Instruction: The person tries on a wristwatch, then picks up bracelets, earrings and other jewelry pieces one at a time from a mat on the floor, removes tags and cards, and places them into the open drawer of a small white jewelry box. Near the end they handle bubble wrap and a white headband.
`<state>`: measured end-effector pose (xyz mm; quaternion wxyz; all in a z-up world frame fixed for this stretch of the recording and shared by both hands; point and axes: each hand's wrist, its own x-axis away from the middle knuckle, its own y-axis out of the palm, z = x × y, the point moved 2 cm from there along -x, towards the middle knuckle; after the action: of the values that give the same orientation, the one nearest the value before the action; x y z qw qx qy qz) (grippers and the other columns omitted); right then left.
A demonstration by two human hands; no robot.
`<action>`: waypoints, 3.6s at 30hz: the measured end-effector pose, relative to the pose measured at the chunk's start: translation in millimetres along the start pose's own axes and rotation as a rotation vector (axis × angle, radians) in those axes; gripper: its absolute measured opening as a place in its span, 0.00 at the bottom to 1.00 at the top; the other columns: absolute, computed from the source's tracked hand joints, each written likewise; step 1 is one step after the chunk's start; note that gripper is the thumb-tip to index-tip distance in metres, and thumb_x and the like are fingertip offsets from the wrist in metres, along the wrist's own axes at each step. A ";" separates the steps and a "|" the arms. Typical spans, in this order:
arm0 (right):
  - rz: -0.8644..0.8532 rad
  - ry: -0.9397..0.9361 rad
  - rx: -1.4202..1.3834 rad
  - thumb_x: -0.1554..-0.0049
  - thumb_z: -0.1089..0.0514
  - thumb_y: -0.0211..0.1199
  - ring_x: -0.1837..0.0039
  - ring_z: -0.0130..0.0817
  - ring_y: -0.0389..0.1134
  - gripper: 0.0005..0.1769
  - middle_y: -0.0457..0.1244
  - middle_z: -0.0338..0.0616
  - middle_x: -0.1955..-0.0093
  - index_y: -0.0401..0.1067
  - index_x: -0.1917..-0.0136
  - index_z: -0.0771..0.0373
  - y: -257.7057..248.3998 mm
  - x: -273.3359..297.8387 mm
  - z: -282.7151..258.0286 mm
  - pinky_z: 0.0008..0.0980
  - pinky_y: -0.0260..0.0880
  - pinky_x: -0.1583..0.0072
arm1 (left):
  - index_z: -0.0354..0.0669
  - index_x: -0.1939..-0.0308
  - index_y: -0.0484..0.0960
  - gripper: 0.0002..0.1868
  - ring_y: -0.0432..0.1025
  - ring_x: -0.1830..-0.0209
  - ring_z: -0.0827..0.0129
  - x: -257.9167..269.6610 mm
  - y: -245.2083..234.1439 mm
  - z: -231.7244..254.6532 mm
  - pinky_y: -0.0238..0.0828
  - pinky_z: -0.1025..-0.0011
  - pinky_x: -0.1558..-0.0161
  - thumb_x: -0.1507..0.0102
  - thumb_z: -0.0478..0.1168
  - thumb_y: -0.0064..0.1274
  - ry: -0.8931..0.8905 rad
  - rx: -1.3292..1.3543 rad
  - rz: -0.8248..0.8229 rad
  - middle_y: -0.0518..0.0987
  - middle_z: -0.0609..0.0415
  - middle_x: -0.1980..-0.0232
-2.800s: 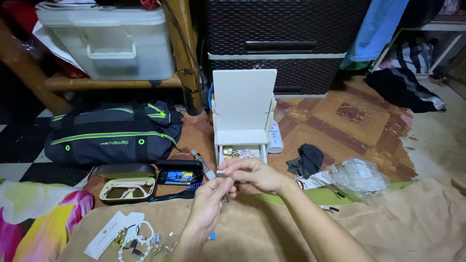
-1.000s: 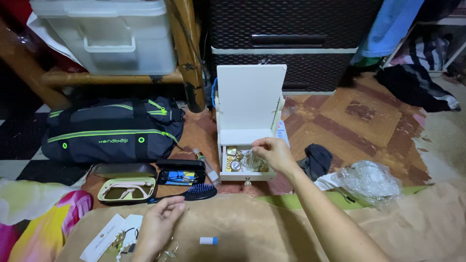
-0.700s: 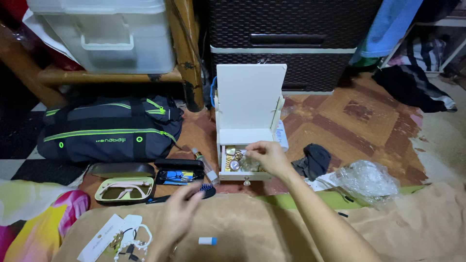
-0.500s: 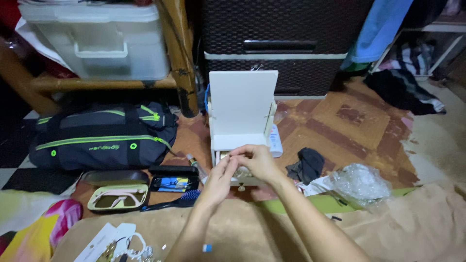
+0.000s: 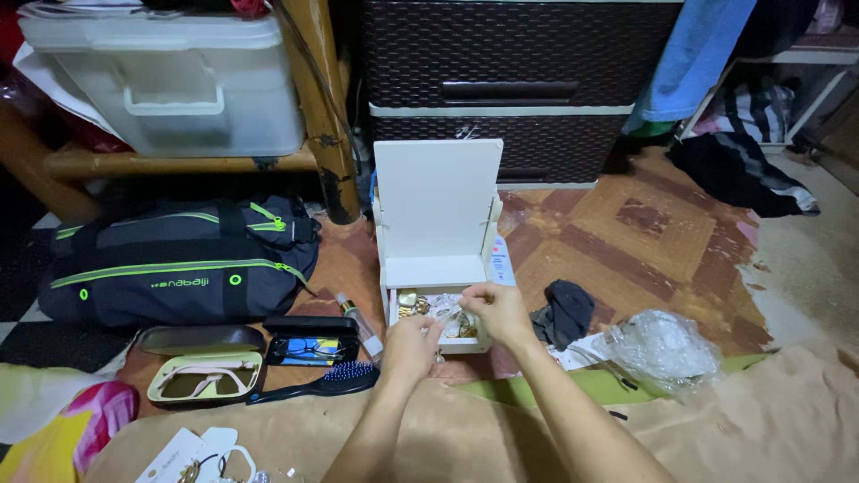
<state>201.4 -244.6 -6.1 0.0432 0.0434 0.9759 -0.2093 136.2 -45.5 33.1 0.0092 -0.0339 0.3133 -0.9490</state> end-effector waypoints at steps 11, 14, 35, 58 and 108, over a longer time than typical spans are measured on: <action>-0.022 0.014 0.169 0.44 0.55 0.68 0.62 0.31 0.68 0.13 0.72 0.48 0.61 0.81 0.47 0.62 -33.2 14.9 -63.2 0.33 0.70 0.57 | 0.53 0.51 0.86 0.16 0.76 0.48 0.54 -1.6 2.2 29.6 0.70 0.54 0.47 0.40 0.50 0.58 0.138 -0.226 0.071 0.83 0.50 0.49; 0.001 -0.083 0.193 0.45 0.55 0.69 0.61 0.28 0.71 0.13 0.73 0.43 0.59 0.81 0.49 0.62 -43.3 21.2 -84.1 0.30 0.71 0.55 | 0.56 0.51 0.86 0.14 0.77 0.47 0.59 -1.7 -16.6 13.5 0.71 0.56 0.46 0.38 0.48 0.53 0.134 -0.194 0.188 0.85 0.55 0.51; -0.222 -0.242 0.338 0.50 0.49 0.74 0.52 0.41 0.73 0.16 0.72 0.45 0.54 0.81 0.51 0.57 5.7 30.8 -57.1 0.40 0.73 0.47 | 0.49 0.53 0.87 0.12 0.80 0.57 0.61 41.2 -132.1 -114.0 0.75 0.65 0.53 0.40 0.42 0.59 0.050 -0.160 0.359 0.84 0.52 0.54; -0.268 -0.222 0.740 0.48 0.51 0.69 0.38 0.44 0.64 0.12 0.68 0.37 0.47 0.81 0.49 0.47 21.0 48.4 -85.1 0.52 0.58 0.38 | 0.52 0.63 0.88 0.04 0.78 0.54 0.68 106.3 -171.6 -188.1 0.67 0.64 0.45 0.43 0.39 0.63 -0.283 -0.589 -0.294 0.86 0.60 0.61; -0.445 0.097 -0.204 0.48 0.57 0.73 0.59 0.22 0.69 0.10 0.71 0.39 0.62 0.80 0.57 0.67 16.7 120.0 -70.5 0.24 0.70 0.54 | 0.41 0.64 0.88 0.12 0.73 0.75 0.77 81.8 -8.4 -33.9 0.70 0.73 0.68 0.40 0.46 0.61 0.077 0.206 -0.087 0.83 0.54 0.74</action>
<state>79.3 -192.4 38.8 -0.0468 -0.1669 0.9785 -0.1119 52.3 -21.8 15.8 -0.0404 -0.0099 0.2127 -0.9762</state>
